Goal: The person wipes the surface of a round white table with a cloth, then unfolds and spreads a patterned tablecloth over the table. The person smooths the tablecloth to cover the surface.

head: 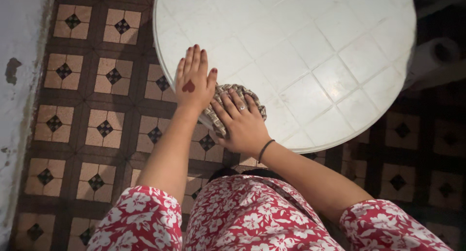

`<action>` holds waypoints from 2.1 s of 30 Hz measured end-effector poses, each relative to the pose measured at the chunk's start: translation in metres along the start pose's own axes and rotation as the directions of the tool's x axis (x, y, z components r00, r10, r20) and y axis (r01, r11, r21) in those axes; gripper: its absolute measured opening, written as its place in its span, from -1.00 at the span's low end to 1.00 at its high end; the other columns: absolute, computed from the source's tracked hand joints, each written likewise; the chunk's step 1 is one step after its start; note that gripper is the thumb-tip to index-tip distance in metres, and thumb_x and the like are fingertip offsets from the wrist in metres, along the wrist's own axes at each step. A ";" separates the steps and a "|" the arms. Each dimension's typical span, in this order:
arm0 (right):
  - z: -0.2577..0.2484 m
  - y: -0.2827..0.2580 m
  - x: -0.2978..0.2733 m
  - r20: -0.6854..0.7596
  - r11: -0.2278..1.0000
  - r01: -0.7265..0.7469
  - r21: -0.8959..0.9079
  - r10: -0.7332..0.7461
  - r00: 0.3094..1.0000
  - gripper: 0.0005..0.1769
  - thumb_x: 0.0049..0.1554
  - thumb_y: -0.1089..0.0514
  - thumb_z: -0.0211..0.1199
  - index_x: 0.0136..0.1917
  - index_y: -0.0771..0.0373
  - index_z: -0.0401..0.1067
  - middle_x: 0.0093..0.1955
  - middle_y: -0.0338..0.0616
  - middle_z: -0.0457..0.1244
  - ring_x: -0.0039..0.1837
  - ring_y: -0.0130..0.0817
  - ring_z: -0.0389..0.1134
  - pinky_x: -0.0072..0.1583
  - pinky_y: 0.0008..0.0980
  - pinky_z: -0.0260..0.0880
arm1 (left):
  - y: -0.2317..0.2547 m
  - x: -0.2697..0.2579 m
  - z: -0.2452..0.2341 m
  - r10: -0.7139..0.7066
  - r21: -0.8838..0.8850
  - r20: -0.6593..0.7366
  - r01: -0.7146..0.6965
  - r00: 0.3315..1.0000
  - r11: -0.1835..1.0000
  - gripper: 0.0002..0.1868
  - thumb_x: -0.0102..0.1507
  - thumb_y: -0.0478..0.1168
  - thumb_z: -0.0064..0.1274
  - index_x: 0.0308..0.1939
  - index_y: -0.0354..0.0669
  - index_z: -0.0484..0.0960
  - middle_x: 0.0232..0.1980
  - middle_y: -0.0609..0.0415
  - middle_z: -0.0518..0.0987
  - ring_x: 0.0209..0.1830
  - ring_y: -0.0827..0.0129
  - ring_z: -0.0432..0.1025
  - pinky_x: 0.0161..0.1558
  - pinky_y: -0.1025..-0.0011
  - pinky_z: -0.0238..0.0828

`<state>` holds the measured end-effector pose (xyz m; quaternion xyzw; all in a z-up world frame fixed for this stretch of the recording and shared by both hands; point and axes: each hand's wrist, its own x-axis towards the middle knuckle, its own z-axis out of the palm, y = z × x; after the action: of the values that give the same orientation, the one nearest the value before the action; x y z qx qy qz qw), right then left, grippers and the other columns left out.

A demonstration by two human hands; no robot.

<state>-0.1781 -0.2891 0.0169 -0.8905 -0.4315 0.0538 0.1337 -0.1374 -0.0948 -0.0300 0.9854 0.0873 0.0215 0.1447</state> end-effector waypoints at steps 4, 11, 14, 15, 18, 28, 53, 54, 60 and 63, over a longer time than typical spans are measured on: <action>-0.001 0.014 -0.021 -0.039 0.999 0.016 -0.031 -0.018 0.999 -0.01 0.02 -0.33 0.27 0.57 0.15 0.13 0.61 0.11 0.00 0.62 0.04 -0.06 0.52 0.19 -0.14 | 0.001 -0.002 0.000 0.007 -0.006 -0.017 -0.007 1.000 1.000 -0.34 0.45 0.04 -0.29 0.53 -0.31 0.22 0.65 -0.12 0.07 0.67 0.15 -0.13 0.59 0.15 -0.30; 0.001 0.009 -0.027 0.017 0.995 -0.025 -0.097 0.027 0.999 0.05 -0.07 -0.35 0.28 0.52 0.24 0.12 0.57 0.19 0.00 0.60 0.09 -0.06 0.51 0.13 -0.14 | 0.014 -0.018 0.013 -0.012 -0.034 -0.022 0.011 1.000 0.999 -0.37 0.48 0.03 -0.37 0.53 -0.32 0.19 0.64 -0.14 0.05 0.65 0.14 -0.15 0.56 0.15 -0.31; 0.009 -0.004 -0.020 0.006 0.991 0.047 -0.128 -0.046 0.999 -0.03 0.00 -0.29 0.28 0.52 0.23 0.15 0.58 0.16 0.03 0.63 0.07 -0.03 0.53 0.10 -0.09 | 0.014 -0.020 0.015 -0.013 -0.049 -0.028 0.012 1.000 0.999 -0.38 0.48 0.00 -0.36 0.53 -0.32 0.22 0.65 -0.12 0.07 0.67 0.16 -0.13 0.59 0.16 -0.29; 0.010 -0.004 -0.021 -0.039 0.992 0.053 -0.118 -0.058 0.998 -0.07 0.05 -0.27 0.27 0.53 0.23 0.15 0.59 0.16 0.03 0.63 0.06 -0.02 0.54 0.10 -0.07 | 0.014 -0.019 0.013 -0.015 -0.049 -0.033 0.014 0.999 0.999 -0.38 0.48 -0.01 -0.36 0.53 -0.32 0.23 0.65 -0.11 0.09 0.68 0.17 -0.12 0.60 0.16 -0.28; 0.011 -0.002 -0.027 -0.119 0.992 0.065 -0.111 -0.078 0.990 -0.14 0.12 -0.22 0.26 0.54 0.21 0.17 0.59 0.13 0.05 0.62 0.03 0.01 0.54 0.08 -0.03 | 0.014 -0.021 0.011 -0.008 -0.057 -0.030 0.006 1.000 0.998 -0.37 0.45 -0.01 -0.34 0.52 -0.32 0.25 0.64 -0.13 0.09 0.66 0.14 -0.10 0.58 0.15 -0.26; -0.007 0.033 -0.085 -0.066 0.967 0.074 -0.244 -0.093 0.993 -0.17 0.11 -0.18 0.27 0.55 0.14 0.19 0.55 0.02 0.13 0.60 -0.06 0.09 0.53 0.00 0.04 | 0.019 -0.025 0.009 0.051 0.020 -0.035 -0.050 0.998 0.999 -0.33 0.46 0.04 -0.27 0.52 -0.38 0.23 0.63 -0.19 0.11 0.66 0.07 -0.10 0.57 0.13 -0.26; -0.027 0.162 -0.163 0.044 0.925 0.259 -0.279 -0.257 0.965 -0.10 0.09 -0.40 0.20 0.50 0.15 0.21 0.51 0.08 0.16 0.53 -0.02 0.16 0.53 0.04 0.02 | 0.087 -0.043 0.006 0.267 0.085 0.143 -0.281 0.953 0.956 -0.12 0.36 0.22 -0.16 0.55 -0.34 0.08 0.65 -0.18 0.00 0.67 0.13 -0.15 0.58 0.15 -0.27; -0.028 0.169 -0.165 0.049 0.922 0.266 -0.282 -0.263 0.963 -0.09 0.07 -0.40 0.20 0.50 0.15 0.20 0.51 0.08 0.16 0.54 -0.02 0.15 0.53 0.04 0.01 | 0.087 -0.042 0.007 0.271 0.083 0.137 -0.283 0.953 0.955 -0.12 0.36 0.22 -0.15 0.55 -0.35 0.08 0.64 -0.19 0.01 0.67 0.12 -0.15 0.58 0.14 -0.26; -0.025 0.207 -0.175 0.124 0.899 0.298 -0.319 -0.272 0.954 -0.06 0.05 -0.43 0.16 0.53 0.12 0.14 0.55 0.06 0.11 0.56 -0.03 0.11 0.55 0.00 -0.06 | 0.090 -0.041 0.006 0.260 0.083 0.151 -0.274 0.954 0.958 -0.11 0.35 0.23 -0.16 0.55 -0.35 0.05 0.64 -0.18 -0.02 0.66 0.13 -0.17 0.56 0.15 -0.30; -0.025 0.220 -0.178 0.171 0.888 0.274 -0.369 -0.225 0.959 -0.02 0.06 -0.52 0.05 0.56 0.04 0.11 0.57 -0.02 0.07 0.59 -0.08 0.06 0.58 -0.01 -0.11 | 0.096 -0.039 -0.002 0.216 0.105 0.236 -0.246 0.947 0.963 -0.11 0.37 0.24 -0.23 0.56 -0.33 -0.02 0.65 -0.17 -0.09 0.67 0.15 -0.23 0.57 0.16 -0.34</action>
<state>-0.1179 -0.5629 -0.0255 -0.8313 -0.5518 0.0047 -0.0668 -0.1599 -0.1921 -0.0011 0.9924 -0.0445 -0.0780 0.0838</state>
